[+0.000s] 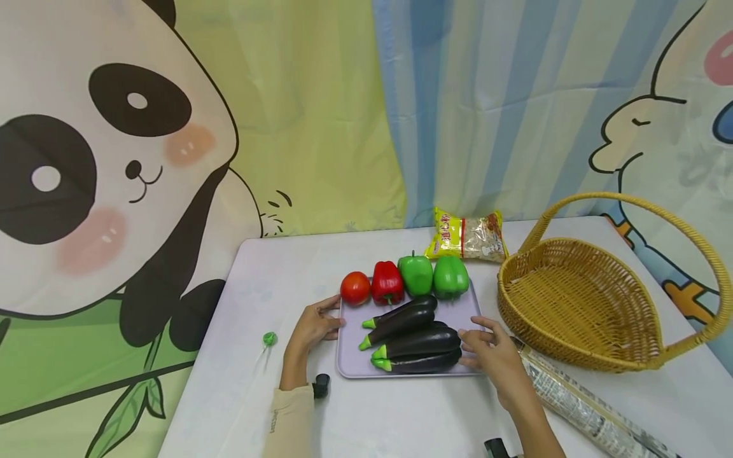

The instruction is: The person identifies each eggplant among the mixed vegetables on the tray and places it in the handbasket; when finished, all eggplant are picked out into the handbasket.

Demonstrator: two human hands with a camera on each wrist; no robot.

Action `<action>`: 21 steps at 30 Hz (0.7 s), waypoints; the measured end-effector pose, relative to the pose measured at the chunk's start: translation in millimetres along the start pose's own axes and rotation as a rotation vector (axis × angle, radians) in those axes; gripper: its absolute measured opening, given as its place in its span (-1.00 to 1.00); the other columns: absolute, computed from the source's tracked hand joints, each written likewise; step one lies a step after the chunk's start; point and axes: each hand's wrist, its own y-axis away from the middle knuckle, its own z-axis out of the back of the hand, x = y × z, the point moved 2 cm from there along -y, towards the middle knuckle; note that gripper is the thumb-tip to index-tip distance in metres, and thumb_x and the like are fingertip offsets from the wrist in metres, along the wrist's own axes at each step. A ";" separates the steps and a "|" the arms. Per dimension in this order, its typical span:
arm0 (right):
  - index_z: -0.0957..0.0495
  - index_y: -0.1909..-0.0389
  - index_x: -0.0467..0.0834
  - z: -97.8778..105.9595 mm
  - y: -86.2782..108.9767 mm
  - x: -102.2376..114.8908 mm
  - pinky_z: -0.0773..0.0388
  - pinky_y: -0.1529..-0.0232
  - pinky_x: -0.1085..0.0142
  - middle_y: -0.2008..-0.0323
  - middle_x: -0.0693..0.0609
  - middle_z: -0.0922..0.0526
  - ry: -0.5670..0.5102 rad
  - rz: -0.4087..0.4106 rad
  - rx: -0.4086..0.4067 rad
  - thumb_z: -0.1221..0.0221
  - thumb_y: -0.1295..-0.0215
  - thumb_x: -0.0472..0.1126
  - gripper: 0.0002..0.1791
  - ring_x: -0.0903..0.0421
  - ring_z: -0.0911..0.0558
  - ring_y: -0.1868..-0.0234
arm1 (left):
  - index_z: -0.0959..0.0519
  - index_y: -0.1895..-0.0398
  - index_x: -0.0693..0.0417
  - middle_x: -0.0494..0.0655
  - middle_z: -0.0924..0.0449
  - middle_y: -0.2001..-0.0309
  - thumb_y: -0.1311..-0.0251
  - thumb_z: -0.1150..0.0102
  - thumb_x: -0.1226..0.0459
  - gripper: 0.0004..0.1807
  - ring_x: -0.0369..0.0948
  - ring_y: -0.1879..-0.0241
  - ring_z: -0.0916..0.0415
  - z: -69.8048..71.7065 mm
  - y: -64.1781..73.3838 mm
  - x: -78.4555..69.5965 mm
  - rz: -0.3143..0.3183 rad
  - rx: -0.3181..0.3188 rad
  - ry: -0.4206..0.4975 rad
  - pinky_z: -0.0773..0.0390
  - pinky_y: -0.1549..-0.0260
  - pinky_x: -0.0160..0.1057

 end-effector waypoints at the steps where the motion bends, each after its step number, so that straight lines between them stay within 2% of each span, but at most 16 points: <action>1: -0.15 -0.50 -0.30 -2.0 0.8 -0.8 -0.72 0.09 0.19 -0.23 -0.34 -0.34 0.004 0.002 0.005 -0.24 -0.47 -0.12 -0.26 -0.14 -0.61 -0.05 | -0.49 -0.40 0.18 0.15 -0.57 -0.20 -0.11 -0.35 0.60 -0.29 -0.24 0.44 -0.59 0.3 0.2 0.4 0.000 -0.001 -0.001 -0.72 0.49 -0.26; 7: -0.24 -0.46 -0.28 -7.8 1.7 -3.7 -0.72 0.09 0.13 -0.26 -0.34 -0.37 0.052 0.003 -0.012 -0.37 -0.35 -0.10 -0.22 -0.11 -0.65 0.05 | -0.49 -0.41 0.16 0.13 -0.58 -0.20 -0.12 -0.35 0.58 -0.29 -0.26 0.45 -0.58 0.2 0.3 -0.2 -0.002 0.000 -0.009 -0.72 0.46 -0.25; 15: -0.33 -0.42 -0.25 -7.1 0.0 -6.7 -0.68 0.01 0.17 -0.27 -0.31 -0.46 0.131 0.041 -0.017 -0.40 -0.31 -0.06 -0.24 -0.17 -0.55 -0.20 | -0.50 -0.40 0.14 0.13 -0.58 -0.20 -0.12 -0.34 0.60 -0.29 -0.25 0.45 -0.57 -0.4 -0.8 -0.4 0.019 -0.002 0.015 -0.73 0.45 -0.24; 18: -0.39 -0.39 -0.22 -7.0 -0.1 -7.0 -0.61 -0.08 0.16 -0.28 -0.29 -0.48 0.184 0.040 -0.018 -0.39 -0.31 0.00 -0.27 -0.18 -0.49 -0.26 | -0.51 -0.40 0.14 0.12 -0.58 -0.19 -0.12 -0.34 0.60 -0.29 -0.25 0.45 -0.57 -0.5 -1.4 -0.5 0.021 -0.004 0.016 -0.72 0.46 -0.25; 21: -0.41 -0.38 -0.20 -8.7 -1.7 -8.4 -0.53 -0.15 0.14 -0.29 -0.26 -0.47 0.194 0.030 -0.017 -0.38 -0.32 0.02 -0.29 -0.16 -0.45 -0.28 | -0.51 -0.40 0.14 0.12 -0.58 -0.19 -0.12 -0.34 0.60 -0.29 -0.25 0.45 -0.57 -0.6 -1.6 0.4 0.021 -0.006 0.019 -0.72 0.47 -0.27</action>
